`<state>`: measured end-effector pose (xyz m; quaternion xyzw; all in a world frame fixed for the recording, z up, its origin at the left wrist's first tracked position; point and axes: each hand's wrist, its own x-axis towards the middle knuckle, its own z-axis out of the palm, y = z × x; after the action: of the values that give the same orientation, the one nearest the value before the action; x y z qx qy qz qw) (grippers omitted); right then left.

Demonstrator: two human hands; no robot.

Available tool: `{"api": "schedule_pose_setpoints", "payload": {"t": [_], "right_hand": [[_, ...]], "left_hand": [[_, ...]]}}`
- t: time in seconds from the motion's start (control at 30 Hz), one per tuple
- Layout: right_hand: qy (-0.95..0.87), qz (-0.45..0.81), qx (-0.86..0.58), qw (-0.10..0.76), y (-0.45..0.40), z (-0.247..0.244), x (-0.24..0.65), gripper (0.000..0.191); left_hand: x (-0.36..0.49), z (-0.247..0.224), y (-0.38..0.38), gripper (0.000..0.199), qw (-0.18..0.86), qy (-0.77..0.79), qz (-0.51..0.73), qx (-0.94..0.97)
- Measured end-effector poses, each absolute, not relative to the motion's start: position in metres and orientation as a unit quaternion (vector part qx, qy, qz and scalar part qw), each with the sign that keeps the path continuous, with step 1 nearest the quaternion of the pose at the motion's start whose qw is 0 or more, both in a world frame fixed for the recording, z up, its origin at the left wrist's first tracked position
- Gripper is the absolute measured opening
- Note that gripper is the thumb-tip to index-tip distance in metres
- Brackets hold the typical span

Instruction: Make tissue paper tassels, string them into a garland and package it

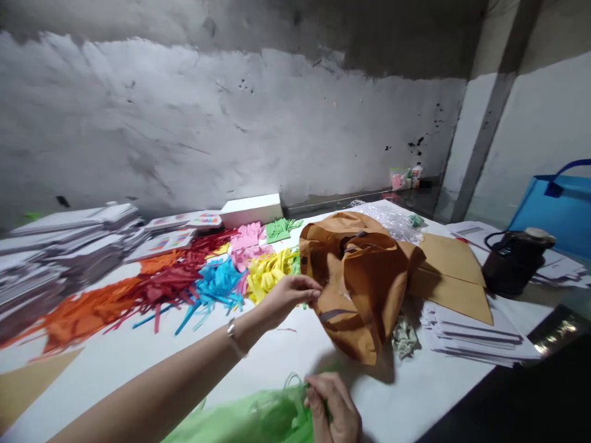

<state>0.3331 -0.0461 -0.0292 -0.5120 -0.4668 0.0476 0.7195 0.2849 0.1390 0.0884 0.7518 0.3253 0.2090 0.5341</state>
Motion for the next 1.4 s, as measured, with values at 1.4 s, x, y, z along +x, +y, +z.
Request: {"api": "schedule_pose_setpoints", "payload": {"t": [1.4], "right_hand": [[-0.685, 0.287, -0.498, 0.448, -0.048, 0.015, 0.249, 0.010]], "left_hand": [[0.067, 0.031, -0.011, 0.020, 0.507, 0.416, 0.341, 0.673]]}}
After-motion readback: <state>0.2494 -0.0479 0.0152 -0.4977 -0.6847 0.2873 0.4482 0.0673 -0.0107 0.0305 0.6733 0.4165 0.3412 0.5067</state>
